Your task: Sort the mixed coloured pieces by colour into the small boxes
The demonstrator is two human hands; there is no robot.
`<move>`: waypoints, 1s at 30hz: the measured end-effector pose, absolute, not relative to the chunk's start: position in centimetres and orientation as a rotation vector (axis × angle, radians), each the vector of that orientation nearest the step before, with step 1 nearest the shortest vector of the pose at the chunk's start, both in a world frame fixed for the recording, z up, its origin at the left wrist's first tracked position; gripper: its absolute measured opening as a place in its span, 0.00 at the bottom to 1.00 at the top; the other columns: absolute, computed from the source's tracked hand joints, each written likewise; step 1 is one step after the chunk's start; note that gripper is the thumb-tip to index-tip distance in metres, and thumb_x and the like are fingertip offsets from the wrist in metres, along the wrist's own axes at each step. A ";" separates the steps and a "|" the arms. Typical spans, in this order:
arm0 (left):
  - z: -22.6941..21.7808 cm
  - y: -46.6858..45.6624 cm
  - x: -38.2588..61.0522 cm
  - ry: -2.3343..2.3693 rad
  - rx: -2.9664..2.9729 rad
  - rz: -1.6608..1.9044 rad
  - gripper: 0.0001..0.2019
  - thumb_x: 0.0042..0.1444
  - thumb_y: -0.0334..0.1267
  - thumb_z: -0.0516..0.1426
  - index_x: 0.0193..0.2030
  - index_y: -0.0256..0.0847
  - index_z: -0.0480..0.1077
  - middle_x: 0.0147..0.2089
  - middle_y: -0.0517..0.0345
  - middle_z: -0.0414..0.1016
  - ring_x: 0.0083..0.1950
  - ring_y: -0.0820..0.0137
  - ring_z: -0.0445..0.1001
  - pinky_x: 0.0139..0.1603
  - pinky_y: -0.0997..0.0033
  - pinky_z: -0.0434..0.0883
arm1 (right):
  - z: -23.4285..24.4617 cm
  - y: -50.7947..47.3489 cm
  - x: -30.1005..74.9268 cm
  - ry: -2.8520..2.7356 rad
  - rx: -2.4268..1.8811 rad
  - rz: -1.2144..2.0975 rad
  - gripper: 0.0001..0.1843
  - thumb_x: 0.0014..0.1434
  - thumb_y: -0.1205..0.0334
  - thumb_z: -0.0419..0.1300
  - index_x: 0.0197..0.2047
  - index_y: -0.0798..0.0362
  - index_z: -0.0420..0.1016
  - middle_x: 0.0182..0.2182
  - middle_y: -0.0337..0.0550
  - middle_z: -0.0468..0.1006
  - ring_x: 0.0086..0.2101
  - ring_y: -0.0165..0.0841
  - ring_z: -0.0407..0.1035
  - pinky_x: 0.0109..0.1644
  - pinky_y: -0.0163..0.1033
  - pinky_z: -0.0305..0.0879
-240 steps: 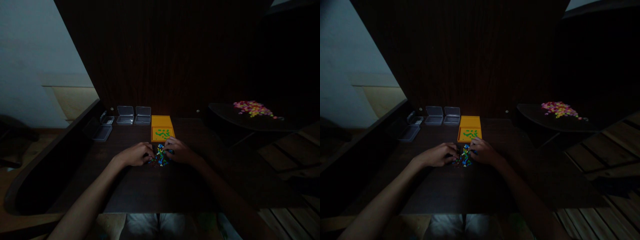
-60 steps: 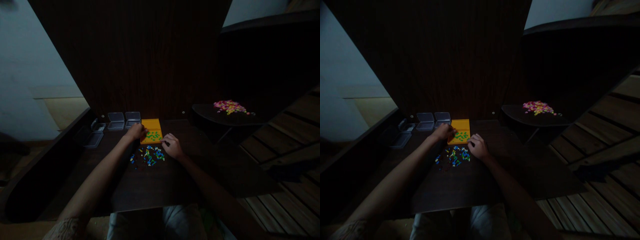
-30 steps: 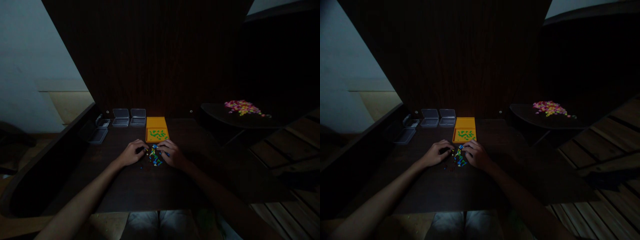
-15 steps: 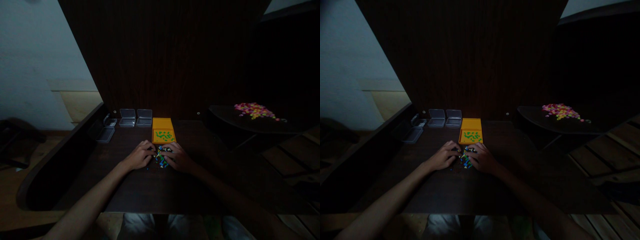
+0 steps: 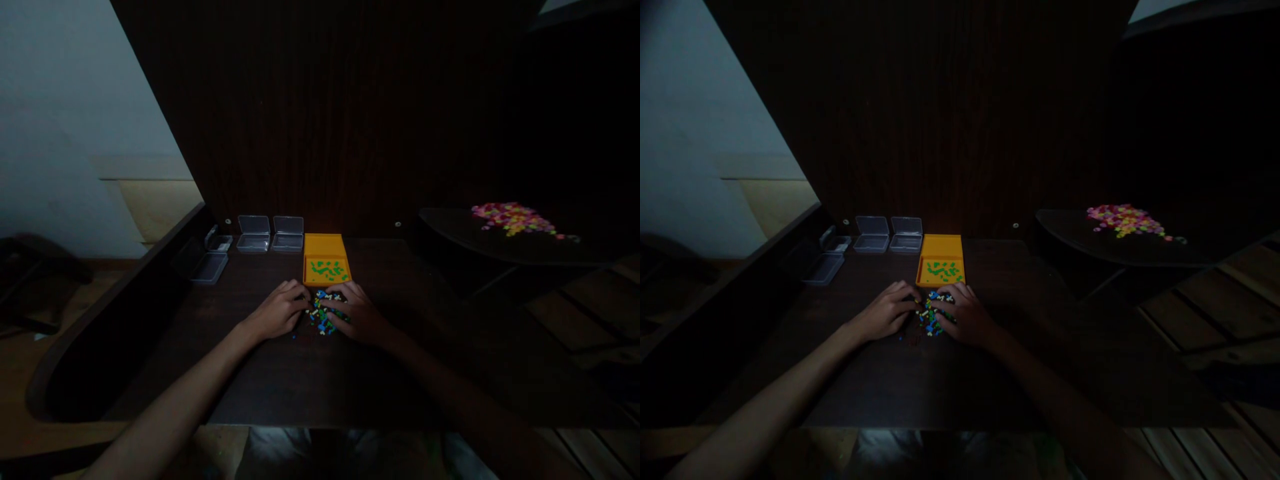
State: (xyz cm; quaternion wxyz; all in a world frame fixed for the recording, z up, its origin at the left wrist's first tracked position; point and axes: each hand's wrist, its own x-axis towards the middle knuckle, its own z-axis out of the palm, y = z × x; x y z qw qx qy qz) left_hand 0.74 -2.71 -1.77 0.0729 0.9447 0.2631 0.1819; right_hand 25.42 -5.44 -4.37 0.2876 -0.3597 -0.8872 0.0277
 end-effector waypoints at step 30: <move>-1.5 -2.9 1.0 0.745 2.882 0.577 0.12 0.63 0.27 0.49 0.42 0.38 0.74 0.45 0.50 0.73 0.47 0.64 0.68 0.50 0.63 0.67 | -3.9 -5.7 25.4 -2.423 -0.884 0.153 0.11 0.61 0.58 0.61 0.47 0.50 0.76 0.48 0.50 0.72 0.48 0.43 0.64 0.54 0.52 0.62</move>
